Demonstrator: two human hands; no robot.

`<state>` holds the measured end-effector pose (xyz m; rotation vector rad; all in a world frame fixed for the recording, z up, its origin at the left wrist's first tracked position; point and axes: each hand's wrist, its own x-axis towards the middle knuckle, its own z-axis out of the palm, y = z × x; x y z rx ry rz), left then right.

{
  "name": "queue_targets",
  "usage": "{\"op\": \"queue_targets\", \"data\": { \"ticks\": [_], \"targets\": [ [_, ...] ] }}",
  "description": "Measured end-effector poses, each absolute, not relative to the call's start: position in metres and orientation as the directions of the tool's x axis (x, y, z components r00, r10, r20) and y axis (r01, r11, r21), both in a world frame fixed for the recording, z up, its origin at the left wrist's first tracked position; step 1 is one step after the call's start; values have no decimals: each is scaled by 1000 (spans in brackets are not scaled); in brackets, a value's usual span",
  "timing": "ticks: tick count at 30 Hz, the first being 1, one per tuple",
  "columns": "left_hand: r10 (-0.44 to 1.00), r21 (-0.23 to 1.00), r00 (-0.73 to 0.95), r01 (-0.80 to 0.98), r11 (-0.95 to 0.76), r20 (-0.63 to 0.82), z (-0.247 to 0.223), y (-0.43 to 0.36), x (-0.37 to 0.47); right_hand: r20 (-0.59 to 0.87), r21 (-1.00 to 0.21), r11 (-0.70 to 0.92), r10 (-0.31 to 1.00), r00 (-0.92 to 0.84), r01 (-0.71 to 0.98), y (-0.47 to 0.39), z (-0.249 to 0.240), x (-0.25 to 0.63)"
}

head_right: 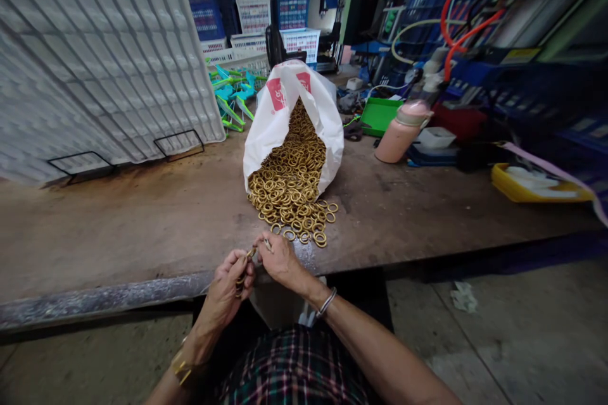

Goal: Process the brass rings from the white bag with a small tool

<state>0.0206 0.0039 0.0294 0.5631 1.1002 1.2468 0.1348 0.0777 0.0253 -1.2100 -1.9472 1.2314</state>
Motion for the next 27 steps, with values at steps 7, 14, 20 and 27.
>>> {"op": "queue_targets", "data": {
  "ticks": [7, 14, 20, 27],
  "targets": [
    [943, 883, -111, -400, 246, -314, 29, 4, 21, 94, -568, 543, 789, -607, 619, 68, 15, 142],
    [944, 908, -125, -336, 249, -305, 23, 3, 19, 43, -481, 589, 756, -654, 649, 65, 25, 142],
    [940, 925, -148, -279, 258, -307, 24, 3, 21, -1, -441, 585, 758, -652, 681, 65, 25, 141],
    [941, 938, -152, -222, 266, -303, 27, 1, 22, -87, -384, 560, 770, -632, 735, 63, 26, 138]
  ]
}}
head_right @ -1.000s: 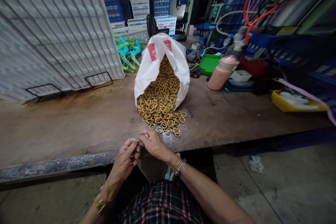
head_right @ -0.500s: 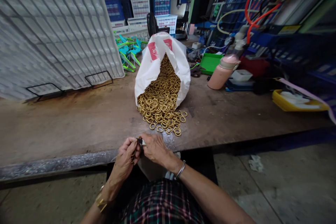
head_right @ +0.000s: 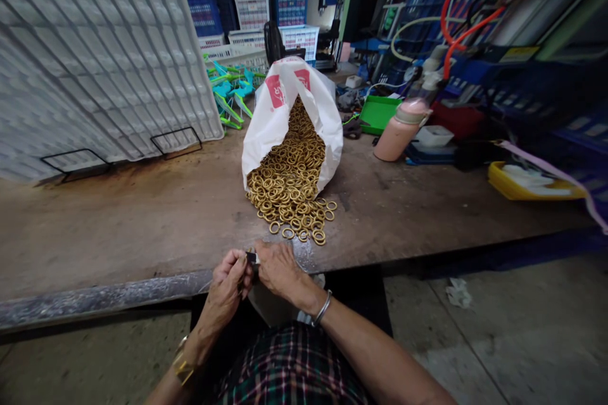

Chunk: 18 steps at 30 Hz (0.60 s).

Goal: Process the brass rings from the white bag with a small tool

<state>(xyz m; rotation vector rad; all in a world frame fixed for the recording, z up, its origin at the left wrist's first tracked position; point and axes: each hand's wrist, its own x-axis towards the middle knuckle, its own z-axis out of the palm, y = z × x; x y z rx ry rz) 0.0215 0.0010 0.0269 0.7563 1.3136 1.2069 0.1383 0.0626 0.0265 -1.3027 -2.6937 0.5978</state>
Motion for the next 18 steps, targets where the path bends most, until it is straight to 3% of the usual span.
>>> {"op": "queue_targets", "data": {
  "ticks": [5, 10, 18],
  "targets": [
    [946, 876, -74, -407, 259, -314, 32, -5, 23, -110, -289, 454, 859, -500, 843, 75, 26, 141],
    [934, 769, -70, -592, 243, -349, 35, -3, 23, -29, -219, 355, 929, -370, 909, 88, 24, 145],
    [902, 615, -17, -737, 281, -432, 31, 1, 14, -78, -157, 341, 931, -356, 927, 97, 29, 142]
  ]
}}
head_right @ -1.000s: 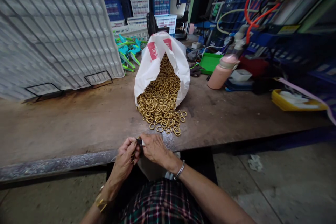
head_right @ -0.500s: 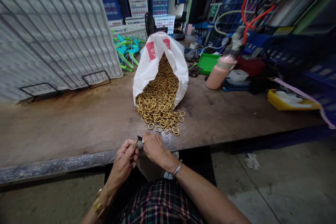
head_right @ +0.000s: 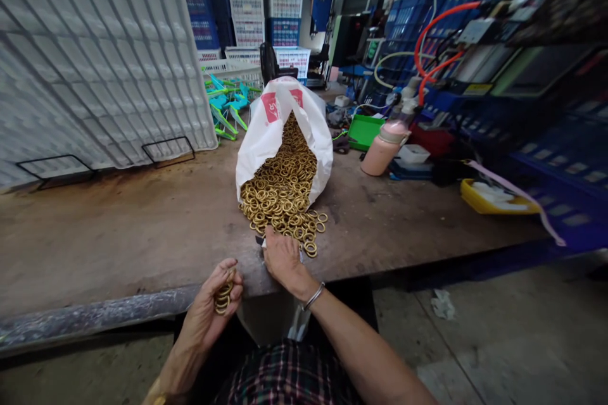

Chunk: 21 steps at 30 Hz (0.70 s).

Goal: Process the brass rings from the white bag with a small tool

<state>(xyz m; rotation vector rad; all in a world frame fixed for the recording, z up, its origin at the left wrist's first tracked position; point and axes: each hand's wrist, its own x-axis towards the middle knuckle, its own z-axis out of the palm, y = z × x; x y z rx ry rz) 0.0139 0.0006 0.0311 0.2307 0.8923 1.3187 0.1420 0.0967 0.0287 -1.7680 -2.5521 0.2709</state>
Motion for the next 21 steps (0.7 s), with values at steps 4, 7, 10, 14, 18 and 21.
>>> {"op": "queue_targets", "data": {
  "ticks": [4, 7, 10, 14, 18, 21],
  "targets": [
    [890, 539, -9, -799, 267, -455, 29, 2, 10, -53, -183, 352, 929, -367, 918, 99, 30, 144],
    [881, 521, -25, -814, 256, -473, 27, 2, 9, -25, -231, 353, 929, -369, 906, 98, 27, 146],
    [881, 535, -49, -810, 241, -470, 26, 3, 11, 27, -429, 365, 919, -392, 826, 94, 25, 145],
    [903, 664, -155, -728, 170, -401, 28, 5, 15, 49, -793, 294, 904, -424, 534, 83, 28, 140],
    [898, 787, -246, -596, 158, -366, 30, 5, 21, 16, -926, 194, 877, -481, 323, 74, 33, 136],
    [904, 856, -268, -489, 170, -332, 30, 5, 23, 2, -954, 158, 852, -523, 254, 71, 35, 133]
  ]
}}
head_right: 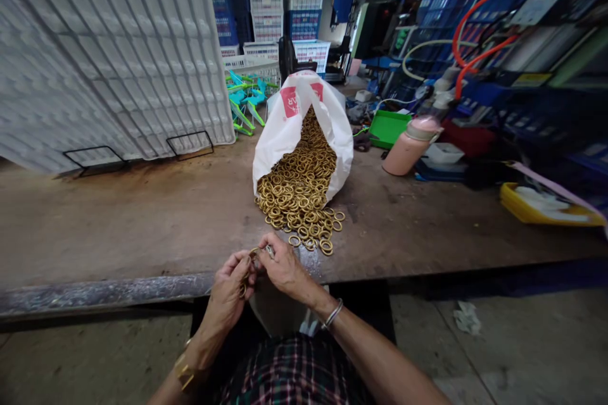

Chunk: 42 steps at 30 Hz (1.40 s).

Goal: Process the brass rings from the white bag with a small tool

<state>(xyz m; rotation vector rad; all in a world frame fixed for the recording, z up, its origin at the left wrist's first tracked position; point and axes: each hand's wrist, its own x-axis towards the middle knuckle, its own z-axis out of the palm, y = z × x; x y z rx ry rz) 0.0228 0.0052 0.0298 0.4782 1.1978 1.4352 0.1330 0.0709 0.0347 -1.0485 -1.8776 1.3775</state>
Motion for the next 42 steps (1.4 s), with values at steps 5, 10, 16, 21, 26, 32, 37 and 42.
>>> {"op": "queue_targets", "data": {
  "ticks": [5, 10, 16, 21, 26, 32, 37, 42],
  "targets": [
    [906, 973, -371, -183, 142, -202, 29, 4, 22, -17, -923, 184, 858, -513, 337, 71, 40, 131],
    [921, 955, -295, -224, 193, -255, 29, 2, 21, 2, -875, 224, 888, -460, 429, 72, 40, 129],
    [917, 830, -125, -483, 278, -379, 33, 2, 20, -4, -875, 219, 888, -460, 432, 73, 32, 130],
    [922, 805, -107, -532, 264, -373, 32, 2, 19, -30, -891, 188, 884, -467, 413, 74, 33, 129],
    [925, 790, -103, -560, 250, -366, 28, 2, 19, 7, -890, 224, 878, -479, 398, 73, 33, 128],
    [932, 786, -91, -569, 240, -350, 25, 0, 17, 15, -915, 214, 866, -500, 343, 75, 29, 128],
    [938, 802, -117, -559, 209, -325, 26, 0, 18, -22, -865, 223, 878, -479, 449, 74, 30, 130],
    [944, 833, -133, -518, 194, -302, 27, 1, 17, 39, -601, 501, 797, -603, 623, 67, 25, 136]
  ]
}}
